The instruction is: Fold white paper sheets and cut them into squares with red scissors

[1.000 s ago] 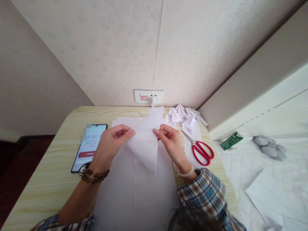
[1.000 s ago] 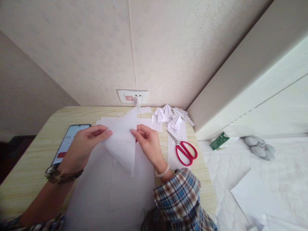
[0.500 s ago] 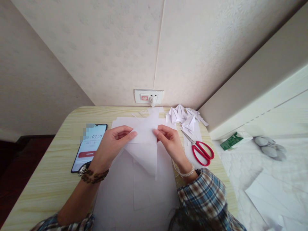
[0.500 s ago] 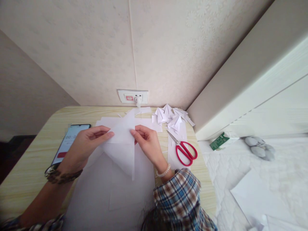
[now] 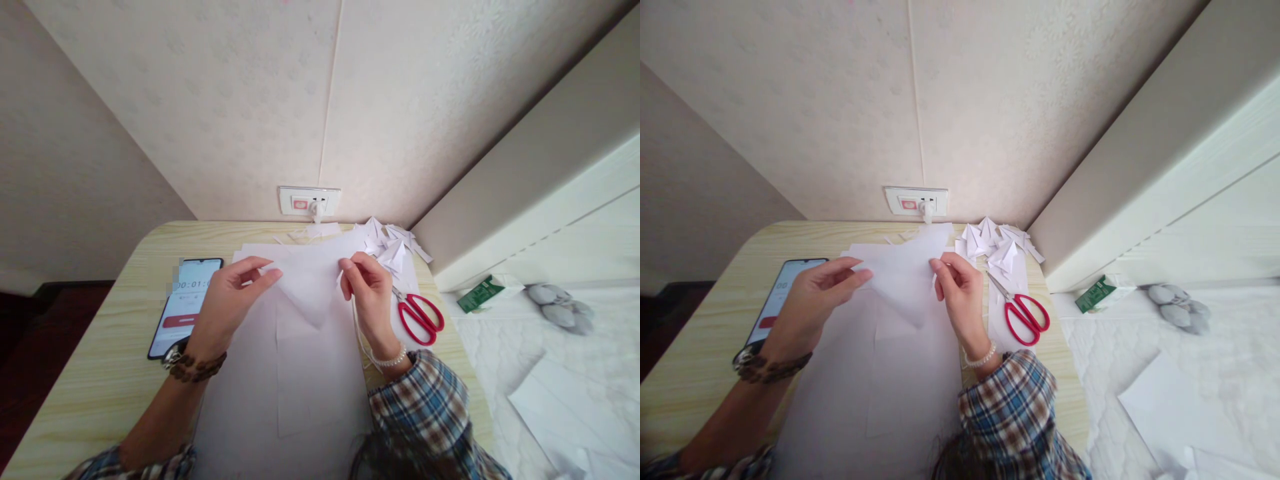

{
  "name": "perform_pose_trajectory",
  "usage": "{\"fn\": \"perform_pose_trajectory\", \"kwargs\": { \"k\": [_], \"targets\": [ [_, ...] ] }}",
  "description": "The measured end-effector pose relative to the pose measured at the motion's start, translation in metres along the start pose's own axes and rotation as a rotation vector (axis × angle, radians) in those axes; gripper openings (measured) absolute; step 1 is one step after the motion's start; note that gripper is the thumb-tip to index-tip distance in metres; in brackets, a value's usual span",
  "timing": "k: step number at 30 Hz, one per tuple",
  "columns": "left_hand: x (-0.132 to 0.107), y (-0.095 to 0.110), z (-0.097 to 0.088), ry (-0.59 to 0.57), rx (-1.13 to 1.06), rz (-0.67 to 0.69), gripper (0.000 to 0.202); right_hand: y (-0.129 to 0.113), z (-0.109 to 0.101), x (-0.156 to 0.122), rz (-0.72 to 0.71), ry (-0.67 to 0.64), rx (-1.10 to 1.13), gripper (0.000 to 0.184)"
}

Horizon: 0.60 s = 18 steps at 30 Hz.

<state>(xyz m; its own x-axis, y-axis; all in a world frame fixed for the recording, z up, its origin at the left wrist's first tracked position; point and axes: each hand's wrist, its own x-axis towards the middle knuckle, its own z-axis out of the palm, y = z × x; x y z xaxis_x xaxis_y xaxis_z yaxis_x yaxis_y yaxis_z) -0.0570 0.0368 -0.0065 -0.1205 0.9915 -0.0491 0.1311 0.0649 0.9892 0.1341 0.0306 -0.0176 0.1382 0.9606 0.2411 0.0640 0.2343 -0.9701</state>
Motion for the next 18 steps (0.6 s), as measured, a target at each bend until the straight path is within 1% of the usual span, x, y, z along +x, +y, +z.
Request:
{"fn": "perform_pose_trajectory", "kwargs": {
  "k": [2, 4, 6, 8, 9, 11, 12, 14, 16, 18],
  "targets": [
    [0.001, 0.001, -0.001, 0.069, -0.086, 0.018, 0.017, -0.004, -0.002, -0.003, -0.111, 0.032, -0.003, 0.022],
    [0.003, 0.002, -0.002, 0.064, -0.226, -0.011, 0.017, -0.008, -0.004, -0.007, -0.251, 0.008, -0.048, 0.019],
    [0.004, 0.004, -0.001, 0.019, -0.367, -0.069, 0.024, -0.012, -0.005, -0.01, -0.389, -0.07, -0.138, 0.022],
    [0.003, 0.005, -0.001, -0.024, -0.461, -0.119, 0.034, -0.014, -0.005, -0.013, -0.504, -0.177, -0.23, 0.025],
    [0.002, 0.005, 0.0, -0.038, -0.485, -0.129, 0.035, -0.015, -0.005, -0.014, -0.55, -0.229, -0.263, 0.028],
    [0.0, 0.005, 0.001, -0.041, -0.49, -0.123, 0.026, -0.014, -0.004, -0.015, -0.611, -0.315, -0.309, 0.032],
    [0.0, 0.005, 0.001, -0.03, -0.475, -0.116, 0.021, -0.014, -0.003, -0.015, -0.622, -0.342, -0.32, 0.034],
    [-0.001, 0.006, 0.001, 0.016, -0.44, -0.111, 0.016, -0.012, -0.001, -0.016, -0.601, -0.354, -0.315, 0.035],
    [0.0, 0.006, 0.001, 0.078, -0.415, -0.105, 0.014, -0.011, 0.002, -0.015, -0.522, -0.317, -0.268, 0.034],
    [0.002, 0.006, 0.001, 0.13, -0.394, -0.087, 0.012, -0.009, 0.005, -0.014, -0.391, -0.243, -0.167, 0.033]
  ]
}}
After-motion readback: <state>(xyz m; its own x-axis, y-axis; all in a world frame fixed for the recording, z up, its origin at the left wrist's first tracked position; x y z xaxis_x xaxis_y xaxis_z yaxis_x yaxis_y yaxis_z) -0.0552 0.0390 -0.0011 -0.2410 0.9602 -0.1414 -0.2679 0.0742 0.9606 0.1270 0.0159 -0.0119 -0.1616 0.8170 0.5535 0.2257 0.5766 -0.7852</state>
